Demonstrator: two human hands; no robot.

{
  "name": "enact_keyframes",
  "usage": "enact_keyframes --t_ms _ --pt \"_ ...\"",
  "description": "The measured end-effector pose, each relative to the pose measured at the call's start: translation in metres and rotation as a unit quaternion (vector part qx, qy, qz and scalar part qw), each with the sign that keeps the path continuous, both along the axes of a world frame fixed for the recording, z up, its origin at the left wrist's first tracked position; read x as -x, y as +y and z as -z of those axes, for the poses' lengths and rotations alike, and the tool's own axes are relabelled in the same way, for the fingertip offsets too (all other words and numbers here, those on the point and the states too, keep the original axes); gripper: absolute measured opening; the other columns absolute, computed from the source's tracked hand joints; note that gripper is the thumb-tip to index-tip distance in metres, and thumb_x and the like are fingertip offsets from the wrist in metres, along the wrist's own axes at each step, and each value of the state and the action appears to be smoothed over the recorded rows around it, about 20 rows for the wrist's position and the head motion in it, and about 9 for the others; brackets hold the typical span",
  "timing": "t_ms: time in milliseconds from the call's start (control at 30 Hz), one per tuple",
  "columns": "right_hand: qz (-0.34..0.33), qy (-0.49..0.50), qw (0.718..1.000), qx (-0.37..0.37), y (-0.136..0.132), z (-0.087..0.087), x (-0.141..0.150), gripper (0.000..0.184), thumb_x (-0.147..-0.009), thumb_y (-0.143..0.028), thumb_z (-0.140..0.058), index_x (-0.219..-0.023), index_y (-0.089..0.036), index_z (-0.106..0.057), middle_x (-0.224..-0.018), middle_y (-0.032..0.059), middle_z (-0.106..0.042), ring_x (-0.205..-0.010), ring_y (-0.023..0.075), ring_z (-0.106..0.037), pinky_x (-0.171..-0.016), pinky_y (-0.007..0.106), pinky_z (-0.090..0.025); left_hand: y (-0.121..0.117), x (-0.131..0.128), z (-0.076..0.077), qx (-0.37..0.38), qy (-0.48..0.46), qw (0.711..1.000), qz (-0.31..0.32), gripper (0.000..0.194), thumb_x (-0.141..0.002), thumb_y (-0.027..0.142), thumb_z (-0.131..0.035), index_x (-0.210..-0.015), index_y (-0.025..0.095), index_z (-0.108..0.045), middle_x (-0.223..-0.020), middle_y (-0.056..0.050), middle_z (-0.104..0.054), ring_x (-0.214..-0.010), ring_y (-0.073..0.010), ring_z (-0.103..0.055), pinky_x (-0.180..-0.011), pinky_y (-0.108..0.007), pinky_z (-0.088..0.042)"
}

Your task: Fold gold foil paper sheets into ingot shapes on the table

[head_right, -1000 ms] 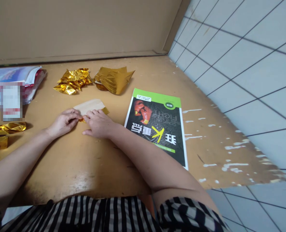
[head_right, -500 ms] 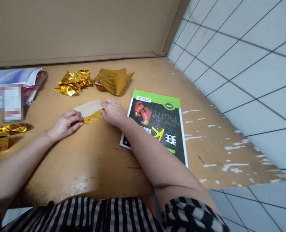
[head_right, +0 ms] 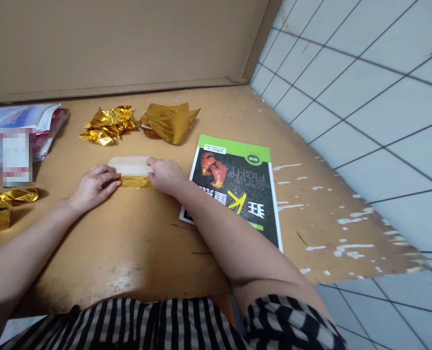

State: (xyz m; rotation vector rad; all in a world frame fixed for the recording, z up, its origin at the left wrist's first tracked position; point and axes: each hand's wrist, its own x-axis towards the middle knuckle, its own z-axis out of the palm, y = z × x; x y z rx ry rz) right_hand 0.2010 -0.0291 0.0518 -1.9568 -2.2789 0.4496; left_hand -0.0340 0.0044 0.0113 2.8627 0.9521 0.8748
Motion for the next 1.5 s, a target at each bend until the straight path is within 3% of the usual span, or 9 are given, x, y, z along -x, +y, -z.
enact_keyframes --t_ms 233,467,633,733,833,967,1167,1500 --pt "-0.033 0.001 0.999 0.023 -0.005 -0.002 0.008 0.039 -0.088 -0.022 -0.049 -0.126 -0.018 -0.057 -0.096 0.0088 -0.073 -0.094 0.0243 -0.066 -0.08 0.032 -0.046 -0.007 -0.007 0.001 0.0 0.013 1.0 0.018 0.024 -0.092 0.022 -0.047 -0.094 0.018 -0.07 -0.094 -0.008 -0.066 -0.086 -0.0212 -0.063 -0.078 -0.036 -0.055" --pt "-0.042 0.015 0.999 0.014 -0.006 -0.003 0.007 0.039 -0.087 -0.021 -0.05 -0.125 -0.018 -0.057 -0.094 0.0074 -0.072 -0.092 0.0231 -0.065 -0.079 0.031 -0.044 -0.026 -0.019 -0.005 -0.023 0.078 0.996 0.03 0.025 -0.096 0.03 -0.047 -0.099 0.015 -0.067 -0.1 -0.012 -0.065 -0.091 -0.0238 -0.062 -0.082 -0.039 -0.056" --pt "-0.048 0.056 0.997 0.007 -0.002 0.0 0.003 0.038 -0.084 -0.019 -0.053 -0.122 -0.018 -0.059 -0.094 0.0062 -0.069 -0.088 0.0204 -0.063 -0.077 0.03 -0.044 -0.029 -0.025 -0.005 -0.033 0.118 0.992 0.0 0.028 -0.095 0.037 -0.051 -0.091 0.015 -0.067 -0.093 -0.012 -0.065 -0.087 -0.0243 -0.061 -0.075 -0.038 -0.056" --pt "-0.098 0.113 0.989 0.016 0.004 0.002 -0.01 0.04 -0.078 -0.021 -0.064 -0.117 -0.018 -0.061 -0.1 0.0057 -0.066 -0.087 0.0183 -0.061 -0.077 0.029 -0.045 -0.028 -0.026 -0.004 -0.04 0.125 0.991 -0.019 0.025 -0.094 0.036 -0.053 -0.089 0.017 -0.068 -0.092 -0.01 -0.065 -0.085 -0.0232 -0.062 -0.072 -0.034 -0.055" --pt "-0.197 0.159 0.966 0.044 0.007 -0.001 -0.025 0.044 -0.07 -0.023 -0.071 -0.113 -0.02 -0.062 -0.106 0.0044 -0.062 -0.094 0.0184 -0.059 -0.083 0.03 -0.047 -0.026 -0.027 -0.005 -0.042 0.121 0.992 -0.022 0.023 -0.094 0.033 -0.053 -0.088 0.017 -0.068 -0.093 -0.01 -0.066 -0.085 -0.0228 -0.062 -0.069 -0.033 -0.055" --pt "-0.227 0.139 0.962 0.063 0.004 -0.007 -0.03 0.042 -0.066 -0.014 -0.07 -0.106 -0.02 -0.063 -0.109 0.005 -0.059 -0.104 0.0205 -0.056 -0.093 0.033 -0.045 -0.026 -0.027 -0.005 -0.044 0.126 0.991 -0.026 0.022 -0.094 0.03 -0.052 -0.088 0.017 -0.068 -0.094 -0.01 -0.067 -0.085 -0.0225 -0.063 -0.068 -0.032 -0.055" --pt "-0.24 0.111 0.963 0.043 0.002 -0.006 -0.024 0.028 -0.068 -0.009 -0.064 -0.094 -0.02 -0.065 -0.1 0.0043 -0.058 -0.099 0.02 -0.055 -0.091 0.033 -0.045 -0.025 -0.026 -0.006 -0.04 0.123 0.991 -0.025 0.023 -0.095 0.028 -0.049 -0.087 0.018 -0.068 -0.094 -0.01 -0.067 -0.085 -0.022 -0.062 -0.066 -0.031 -0.053" --pt "-0.246 0.172 0.953 0.034 0.007 0.0 -0.031 0.017 -0.082 -0.013 -0.058 -0.09 -0.018 -0.071 -0.094 0.0038 -0.063 -0.09 0.0151 -0.059 -0.087 0.03 -0.047 -0.027 -0.024 -0.006 -0.036 0.128 0.991 -0.015 0.02 -0.095 0.03 -0.05 -0.096 0.018 -0.067 -0.098 -0.011 -0.065 -0.088 -0.0233 -0.062 -0.067 -0.032 -0.054"
